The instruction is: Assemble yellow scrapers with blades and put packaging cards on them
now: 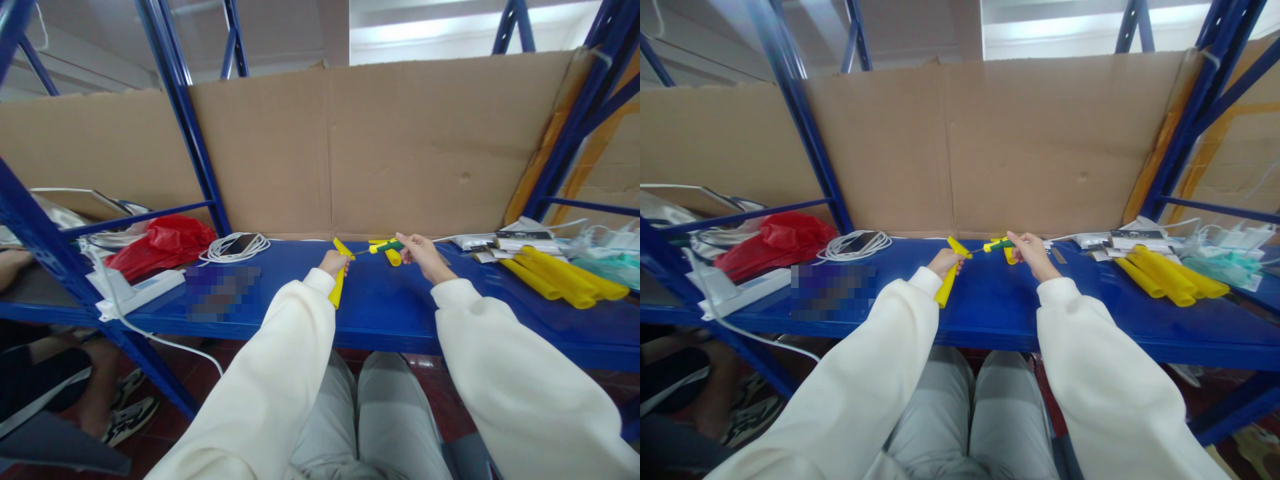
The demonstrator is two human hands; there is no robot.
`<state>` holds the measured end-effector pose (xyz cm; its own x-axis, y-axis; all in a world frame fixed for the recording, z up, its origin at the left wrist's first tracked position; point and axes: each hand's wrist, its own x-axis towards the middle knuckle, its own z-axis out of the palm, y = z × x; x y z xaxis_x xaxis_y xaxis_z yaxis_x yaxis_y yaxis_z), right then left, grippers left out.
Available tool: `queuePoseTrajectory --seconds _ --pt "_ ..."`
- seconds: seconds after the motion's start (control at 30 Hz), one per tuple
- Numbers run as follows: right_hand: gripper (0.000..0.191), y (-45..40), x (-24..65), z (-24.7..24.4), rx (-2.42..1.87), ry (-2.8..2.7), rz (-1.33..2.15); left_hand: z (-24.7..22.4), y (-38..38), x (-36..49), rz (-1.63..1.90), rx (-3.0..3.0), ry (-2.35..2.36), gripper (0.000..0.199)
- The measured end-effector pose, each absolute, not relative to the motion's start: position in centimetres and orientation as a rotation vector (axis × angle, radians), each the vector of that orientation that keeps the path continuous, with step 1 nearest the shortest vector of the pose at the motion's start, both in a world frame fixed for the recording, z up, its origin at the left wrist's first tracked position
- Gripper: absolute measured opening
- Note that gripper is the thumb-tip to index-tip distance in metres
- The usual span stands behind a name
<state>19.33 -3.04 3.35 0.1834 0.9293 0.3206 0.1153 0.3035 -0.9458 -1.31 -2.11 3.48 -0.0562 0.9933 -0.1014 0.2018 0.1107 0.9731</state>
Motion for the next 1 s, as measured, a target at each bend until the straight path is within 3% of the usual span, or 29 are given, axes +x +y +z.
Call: queuePoseTrajectory --seconds 0.57,0.83,1.0 --pt "0.031 -3.43 18.87 3.77 -1.166 -1.163 0.84 3.43 -2.04 -1.36 1.077 1.231 1.398 0.025" --pt "0.034 -2.84 18.98 3.39 -1.098 -1.168 0.796 3.68 -2.41 -1.31 1.038 1.245 1.418 0.008" --pt "0.037 -2.77 18.92 3.31 -1.096 -1.164 0.75 3.66 -2.44 -1.22 1.038 1.267 1.438 0.014"
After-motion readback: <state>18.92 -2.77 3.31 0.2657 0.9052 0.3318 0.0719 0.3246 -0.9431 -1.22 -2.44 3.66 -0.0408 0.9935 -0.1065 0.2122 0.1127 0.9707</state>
